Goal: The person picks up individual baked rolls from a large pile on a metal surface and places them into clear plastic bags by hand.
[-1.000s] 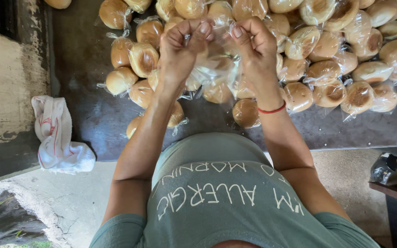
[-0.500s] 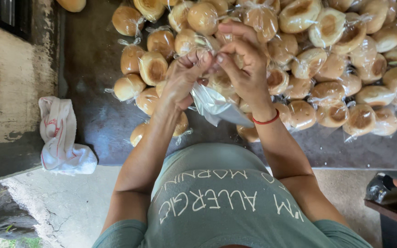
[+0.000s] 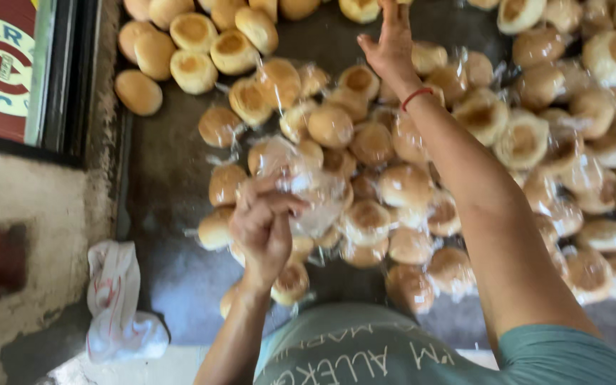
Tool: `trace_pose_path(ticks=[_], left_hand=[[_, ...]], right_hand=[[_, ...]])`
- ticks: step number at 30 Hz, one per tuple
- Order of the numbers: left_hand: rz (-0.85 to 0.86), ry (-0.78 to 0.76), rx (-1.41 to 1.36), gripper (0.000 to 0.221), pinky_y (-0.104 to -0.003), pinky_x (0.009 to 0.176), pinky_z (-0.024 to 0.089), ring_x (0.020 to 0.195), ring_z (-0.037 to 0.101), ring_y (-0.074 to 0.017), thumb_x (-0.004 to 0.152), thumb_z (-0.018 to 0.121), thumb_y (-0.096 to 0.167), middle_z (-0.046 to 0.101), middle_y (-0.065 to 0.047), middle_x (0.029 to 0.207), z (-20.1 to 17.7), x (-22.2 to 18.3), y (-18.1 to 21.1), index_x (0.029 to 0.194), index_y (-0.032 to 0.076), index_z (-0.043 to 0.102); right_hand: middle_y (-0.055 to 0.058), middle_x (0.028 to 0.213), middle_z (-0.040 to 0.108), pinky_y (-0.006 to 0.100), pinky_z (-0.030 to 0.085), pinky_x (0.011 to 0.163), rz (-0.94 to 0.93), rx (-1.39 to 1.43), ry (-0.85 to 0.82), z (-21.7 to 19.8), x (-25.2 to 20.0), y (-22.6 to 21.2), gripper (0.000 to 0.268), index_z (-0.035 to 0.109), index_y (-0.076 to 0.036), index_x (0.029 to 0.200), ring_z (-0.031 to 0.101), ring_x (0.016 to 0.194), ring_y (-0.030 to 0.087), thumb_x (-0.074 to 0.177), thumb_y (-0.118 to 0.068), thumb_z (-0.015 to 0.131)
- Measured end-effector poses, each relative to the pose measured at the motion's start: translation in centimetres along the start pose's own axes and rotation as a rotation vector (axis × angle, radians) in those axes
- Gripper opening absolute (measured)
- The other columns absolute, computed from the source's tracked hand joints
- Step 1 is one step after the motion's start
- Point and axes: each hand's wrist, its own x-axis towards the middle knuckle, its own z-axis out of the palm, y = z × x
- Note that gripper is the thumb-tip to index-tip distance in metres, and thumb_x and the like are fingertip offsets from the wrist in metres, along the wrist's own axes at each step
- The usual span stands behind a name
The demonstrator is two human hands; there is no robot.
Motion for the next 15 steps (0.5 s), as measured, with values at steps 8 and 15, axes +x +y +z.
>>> trace_pose_path(ticks=[8,15], left_hand=[[-0.114,0.074,0.023,0.013,-0.026,0.067,0.055,0.084,0.068,-0.0145,0.096,0.068,-0.006,0.07,-0.014,0.118,2.5,3.3,-1.4,0.107,-0.001,0.072],[-0.251,-0.083,0.002,0.022,-0.024,0.059,0.053,0.071,0.067,-0.0101,0.092,0.076,0.006,0.067,-0.013,0.123,3.1,4.6,-0.3,0.113,0.003,0.072]], right_hand=[[0.039,0.137,0.041,0.062,0.037,0.104,-0.196,-0.365,-0.287,10.5,7.0,9.7,0.111,0.038,0.001,0.157,0.04,0.123,0.058,0.069,-0.032,0.096],[0.018,0.128,0.057,0.056,0.057,0.086,0.538,-0.018,-0.333,7.9,7.8,6.2,0.072,0.047,-0.009,0.136,0.062,0.115,0.038,0.078,-0.025,0.087]])
